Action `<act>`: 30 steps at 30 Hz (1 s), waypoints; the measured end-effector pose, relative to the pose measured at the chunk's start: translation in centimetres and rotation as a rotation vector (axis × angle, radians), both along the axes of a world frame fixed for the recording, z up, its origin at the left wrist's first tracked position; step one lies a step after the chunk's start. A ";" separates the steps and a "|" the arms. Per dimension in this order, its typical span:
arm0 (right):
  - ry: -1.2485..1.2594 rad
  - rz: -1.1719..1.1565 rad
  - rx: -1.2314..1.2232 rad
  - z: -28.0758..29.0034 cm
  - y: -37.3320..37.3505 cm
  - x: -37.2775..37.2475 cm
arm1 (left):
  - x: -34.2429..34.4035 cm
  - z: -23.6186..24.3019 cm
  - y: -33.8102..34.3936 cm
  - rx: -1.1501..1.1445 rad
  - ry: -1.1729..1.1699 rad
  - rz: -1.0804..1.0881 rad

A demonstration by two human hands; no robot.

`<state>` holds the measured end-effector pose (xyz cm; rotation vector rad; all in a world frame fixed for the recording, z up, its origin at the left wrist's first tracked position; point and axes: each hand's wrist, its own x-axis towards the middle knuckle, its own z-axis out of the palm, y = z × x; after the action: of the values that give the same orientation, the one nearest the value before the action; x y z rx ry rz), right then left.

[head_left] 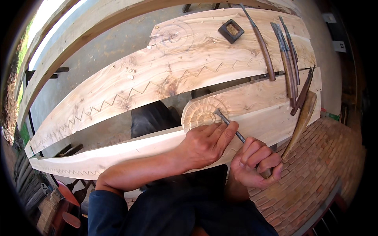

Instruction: The person carves a spiral shell design into a large wooden board using a chisel and a wooden mallet. The person repeatedly strikes the chisel to deepen the grooves of the spiral pattern and refine the edges of the design.

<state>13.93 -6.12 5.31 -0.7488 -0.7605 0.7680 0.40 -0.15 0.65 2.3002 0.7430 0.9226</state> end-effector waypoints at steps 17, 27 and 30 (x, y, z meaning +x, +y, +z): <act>-0.205 0.165 0.019 1.2 1.3 0.7 | -0.3 -0.1 0.4 -0.025 -0.085 -0.005; -0.300 0.075 0.127 2.1 0.6 0.2 | -0.1 -0.1 0.9 0.099 -0.214 -0.018; -0.284 0.110 0.082 1.6 0.7 0.4 | -0.2 -0.3 0.7 0.082 -0.174 0.007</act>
<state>14.29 -5.37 6.89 -0.7551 -1.0905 0.7328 0.15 0.59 0.33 2.2524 0.6503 1.1592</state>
